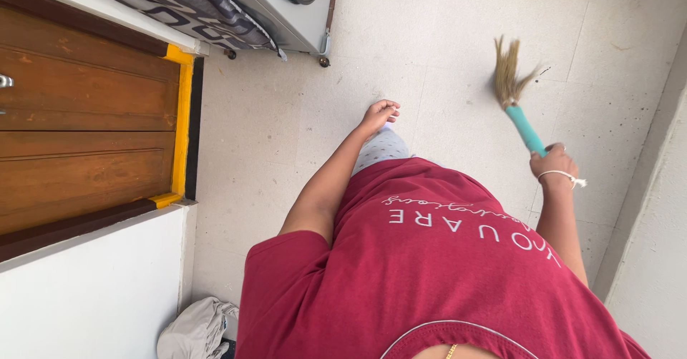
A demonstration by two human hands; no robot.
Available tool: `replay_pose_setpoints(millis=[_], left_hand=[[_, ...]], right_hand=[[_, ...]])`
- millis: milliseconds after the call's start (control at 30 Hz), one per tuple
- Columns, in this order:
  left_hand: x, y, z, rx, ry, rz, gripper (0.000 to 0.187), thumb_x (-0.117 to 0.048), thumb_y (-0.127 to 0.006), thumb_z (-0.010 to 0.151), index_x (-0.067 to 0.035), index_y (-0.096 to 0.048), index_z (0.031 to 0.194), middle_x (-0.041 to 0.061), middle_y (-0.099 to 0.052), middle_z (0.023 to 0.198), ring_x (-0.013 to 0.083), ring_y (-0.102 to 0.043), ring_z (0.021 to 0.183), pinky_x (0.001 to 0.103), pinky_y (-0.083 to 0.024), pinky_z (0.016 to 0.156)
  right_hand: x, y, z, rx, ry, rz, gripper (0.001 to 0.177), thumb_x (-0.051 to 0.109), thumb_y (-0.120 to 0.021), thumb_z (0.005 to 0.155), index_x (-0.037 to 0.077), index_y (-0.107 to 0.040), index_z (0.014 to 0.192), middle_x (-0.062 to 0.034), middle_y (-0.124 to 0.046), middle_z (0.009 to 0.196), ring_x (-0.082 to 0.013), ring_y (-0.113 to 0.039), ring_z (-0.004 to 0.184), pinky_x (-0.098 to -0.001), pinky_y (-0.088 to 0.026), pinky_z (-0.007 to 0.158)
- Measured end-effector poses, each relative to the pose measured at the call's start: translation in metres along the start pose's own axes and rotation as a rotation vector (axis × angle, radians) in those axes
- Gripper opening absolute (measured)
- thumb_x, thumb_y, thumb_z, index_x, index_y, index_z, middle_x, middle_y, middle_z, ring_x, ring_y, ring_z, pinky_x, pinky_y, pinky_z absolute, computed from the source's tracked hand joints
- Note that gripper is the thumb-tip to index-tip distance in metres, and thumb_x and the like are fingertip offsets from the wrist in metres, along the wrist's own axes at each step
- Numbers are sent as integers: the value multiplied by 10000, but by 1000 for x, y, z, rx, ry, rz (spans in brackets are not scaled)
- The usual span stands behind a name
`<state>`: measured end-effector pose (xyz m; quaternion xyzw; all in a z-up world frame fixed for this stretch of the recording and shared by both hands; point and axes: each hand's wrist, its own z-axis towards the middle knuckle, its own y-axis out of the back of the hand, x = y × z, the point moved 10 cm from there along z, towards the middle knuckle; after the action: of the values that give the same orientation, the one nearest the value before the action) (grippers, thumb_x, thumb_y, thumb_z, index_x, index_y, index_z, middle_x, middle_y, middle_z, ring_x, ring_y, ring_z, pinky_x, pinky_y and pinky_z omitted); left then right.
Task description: The person sweeps the floor of a balcony using a broom, moving around potted plants and a washing machine.
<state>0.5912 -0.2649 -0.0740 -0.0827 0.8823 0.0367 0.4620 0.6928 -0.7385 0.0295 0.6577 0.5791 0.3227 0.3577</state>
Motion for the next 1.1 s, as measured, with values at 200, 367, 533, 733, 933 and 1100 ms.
replay_pose_setpoints(millis=[200,367,533,733,933,1100], left_hand=[[-36,-20,66,76,15,3,268,-194,-555,1005,-58,-699,1186,91,-742,1066,168,-699,923,324,-578,847],[-73,-14,129,133,60,62,260,-213,-558,1007,-69,-689,1179,83,-735,1069,164,-692,917,314,-562,845],[-130,-4,192,167,117,160,266,-232,-576,988,-83,-684,1179,74,-734,1068,167,-687,917,333,-535,868],[-194,-7,256,216,55,188,276,-246,-603,977,-73,-687,1174,74,-740,1057,169,-700,935,332,-546,894],[-218,-49,298,293,88,187,272,-230,-608,969,-71,-687,1175,74,-737,1053,171,-702,929,321,-544,891],[-238,-91,334,306,90,153,263,-200,-608,955,-61,-690,1163,91,-735,1057,174,-699,909,320,-553,872]], right_hand=[[11,-109,-33,612,-268,473,528,314,-686,951,-92,-643,1286,-236,-786,996,-301,-771,781,-414,-607,718],[27,-97,-41,859,-445,813,541,339,-674,946,-76,-645,1292,-240,-781,1021,-310,-768,798,-425,-606,734],[51,-54,-35,857,-471,940,554,363,-662,940,-59,-648,1298,-245,-775,1046,-320,-766,815,-435,-605,750],[92,-35,-21,825,-506,1036,570,393,-648,934,-40,-650,1305,-250,-768,1077,-331,-763,836,-448,-604,769],[109,-15,5,825,-548,1085,587,423,-634,928,-20,-653,1312,-255,-761,1107,-342,-760,856,-461,-603,788],[89,11,52,856,-561,1080,601,447,-622,923,-4,-655,1318,-260,-756,1132,-352,-758,873,-472,-602,803]])
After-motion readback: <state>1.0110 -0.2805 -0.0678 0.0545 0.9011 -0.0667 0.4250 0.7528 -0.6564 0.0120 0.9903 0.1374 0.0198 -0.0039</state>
